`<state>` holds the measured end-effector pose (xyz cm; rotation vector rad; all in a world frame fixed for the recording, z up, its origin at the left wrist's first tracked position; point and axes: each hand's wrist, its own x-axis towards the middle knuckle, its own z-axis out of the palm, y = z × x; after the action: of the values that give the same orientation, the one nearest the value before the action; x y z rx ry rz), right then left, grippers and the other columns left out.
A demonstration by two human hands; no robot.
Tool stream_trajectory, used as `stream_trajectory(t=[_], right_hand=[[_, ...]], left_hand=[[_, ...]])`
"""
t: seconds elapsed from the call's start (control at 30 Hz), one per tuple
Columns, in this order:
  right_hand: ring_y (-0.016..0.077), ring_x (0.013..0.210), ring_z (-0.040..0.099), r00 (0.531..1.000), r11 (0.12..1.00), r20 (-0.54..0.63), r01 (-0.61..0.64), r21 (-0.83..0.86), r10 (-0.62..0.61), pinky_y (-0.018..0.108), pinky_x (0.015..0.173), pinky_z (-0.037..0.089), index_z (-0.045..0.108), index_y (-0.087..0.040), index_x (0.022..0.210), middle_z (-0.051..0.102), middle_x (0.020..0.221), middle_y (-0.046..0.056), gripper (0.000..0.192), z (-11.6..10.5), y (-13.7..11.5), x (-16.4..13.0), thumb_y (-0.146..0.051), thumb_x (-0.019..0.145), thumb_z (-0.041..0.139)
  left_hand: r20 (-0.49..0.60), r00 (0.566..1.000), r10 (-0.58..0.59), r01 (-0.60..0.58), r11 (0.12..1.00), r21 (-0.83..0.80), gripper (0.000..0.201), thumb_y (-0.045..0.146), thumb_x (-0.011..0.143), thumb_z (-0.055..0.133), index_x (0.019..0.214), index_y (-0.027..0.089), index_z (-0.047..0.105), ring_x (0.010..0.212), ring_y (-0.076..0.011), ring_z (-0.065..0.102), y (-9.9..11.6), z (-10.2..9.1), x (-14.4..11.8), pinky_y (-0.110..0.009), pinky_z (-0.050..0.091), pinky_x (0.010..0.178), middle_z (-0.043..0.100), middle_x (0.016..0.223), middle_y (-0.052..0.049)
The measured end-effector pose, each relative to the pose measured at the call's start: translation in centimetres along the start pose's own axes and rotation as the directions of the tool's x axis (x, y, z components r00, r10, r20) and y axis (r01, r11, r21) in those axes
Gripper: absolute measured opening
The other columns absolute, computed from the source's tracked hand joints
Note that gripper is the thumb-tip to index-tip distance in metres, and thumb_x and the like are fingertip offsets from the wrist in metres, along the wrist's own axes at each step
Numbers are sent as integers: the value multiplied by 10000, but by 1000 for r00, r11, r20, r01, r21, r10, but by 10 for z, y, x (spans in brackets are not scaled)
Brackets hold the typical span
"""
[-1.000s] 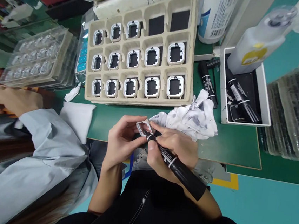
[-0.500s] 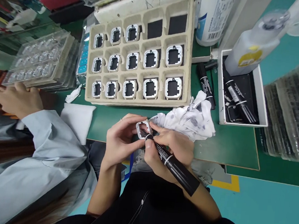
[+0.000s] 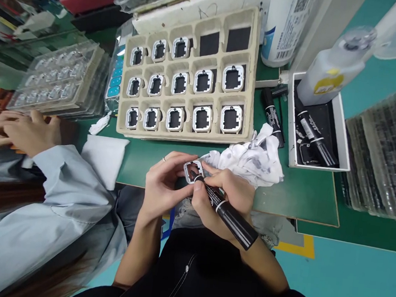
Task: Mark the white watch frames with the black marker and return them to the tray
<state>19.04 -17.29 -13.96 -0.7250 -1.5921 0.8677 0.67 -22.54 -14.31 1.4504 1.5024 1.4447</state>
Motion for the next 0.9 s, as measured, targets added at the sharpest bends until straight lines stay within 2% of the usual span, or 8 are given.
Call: stream_trajectory(t=[0.2, 0.33, 0.43, 0.57, 0.67, 0.73, 0.8, 0.9], right_hand=[[360, 955, 967, 989, 993, -145, 33, 111, -17, 431, 814, 831, 753, -248, 1072, 874, 864, 29, 117, -1, 2, -3, -149, 1050, 812], [294, 705, 878, 949, 970, -314, 62, 235, 15, 482, 778, 823, 709, -279, 1090, 674, 653, -77, 116, 3, 15, -13, -181, 1100, 773], [275, 741, 862, 937, 967, -346, 45, 249, 45, 484, 833, 802, 720, -281, 1108, 661, 684, -80, 129, 7, 26, -21, -223, 1101, 834], [258, 761, 848, 946, 978, -319, 4, 207, 63, 435, 806, 749, 734, -272, 1102, 724, 746, -49, 126, 5, 31, -25, -255, 1111, 859], [244, 752, 834, 949, 986, -312, 5, 168, 48, 370, 718, 691, 724, -269, 1085, 743, 754, -38, 125, 3, 31, -23, -276, 1133, 839], [238, 749, 831, 951, 987, -307, 10, 160, 40, 351, 696, 673, 722, -265, 1077, 748, 752, -39, 129, 3, 31, -22, -276, 1141, 834], [240, 764, 839, 954, 987, -298, 9, 157, 39, 348, 699, 673, 721, -262, 1076, 760, 763, -36, 131, 2, 31, -21, -277, 1144, 833], [240, 775, 845, 955, 986, -295, 21, 164, 29, 369, 741, 694, 727, -260, 1087, 779, 793, -35, 128, 1, 31, -22, -265, 1132, 847]], left_hand=[[-21, 999, 43, -43, 999, 28, 512, 418, 967, 1073, 1425, 254, 913, 999, -203, 826, -4, -6, -1, -322, 747, 905, 786, 1287, -107], [-138, 951, 278, -244, 944, 220, 481, 484, 1042, 1002, 1465, 280, 897, 1187, -275, 818, 8, -15, 29, -413, 707, 1060, 804, 1295, -104], [-105, 880, 464, -387, 827, 407, 534, 551, 1108, 906, 1576, 308, 820, 1299, -318, 791, 30, -18, 86, -491, 683, 1143, 825, 1414, -119], [91, 852, 516, -467, 667, 581, 563, 513, 1137, 831, 1650, 308, 726, 1432, -383, 734, 47, -16, 188, -600, 623, 1281, 805, 1572, -143], [202, 896, 396, -417, 589, 692, 443, 353, 1092, 817, 1522, 249, 785, 1517, -461, 667, 39, -14, 252, -725, 518, 1380, 831, 1528, -167], [261, 928, 266, -369, 574, 731, 384, 297, 1062, 814, 1436, 211, 819, 1520, -487, 662, 32, -13, 275, -771, 493, 1384, 832, 1522, -196], [254, 930, 265, -365, 596, 716, 403, 284, 1056, 818, 1453, 214, 817, 1573, -482, 639, 30, -14, 277, -771, 464, 1410, 785, 1617, -207], [88, 896, 435, -401, 707, 582, 415, 351, 1095, 826, 1502, 274, 806, 1560, -397, 674, 39, -20, 237, -639, 536, 1380, 758, 1654, -168]])
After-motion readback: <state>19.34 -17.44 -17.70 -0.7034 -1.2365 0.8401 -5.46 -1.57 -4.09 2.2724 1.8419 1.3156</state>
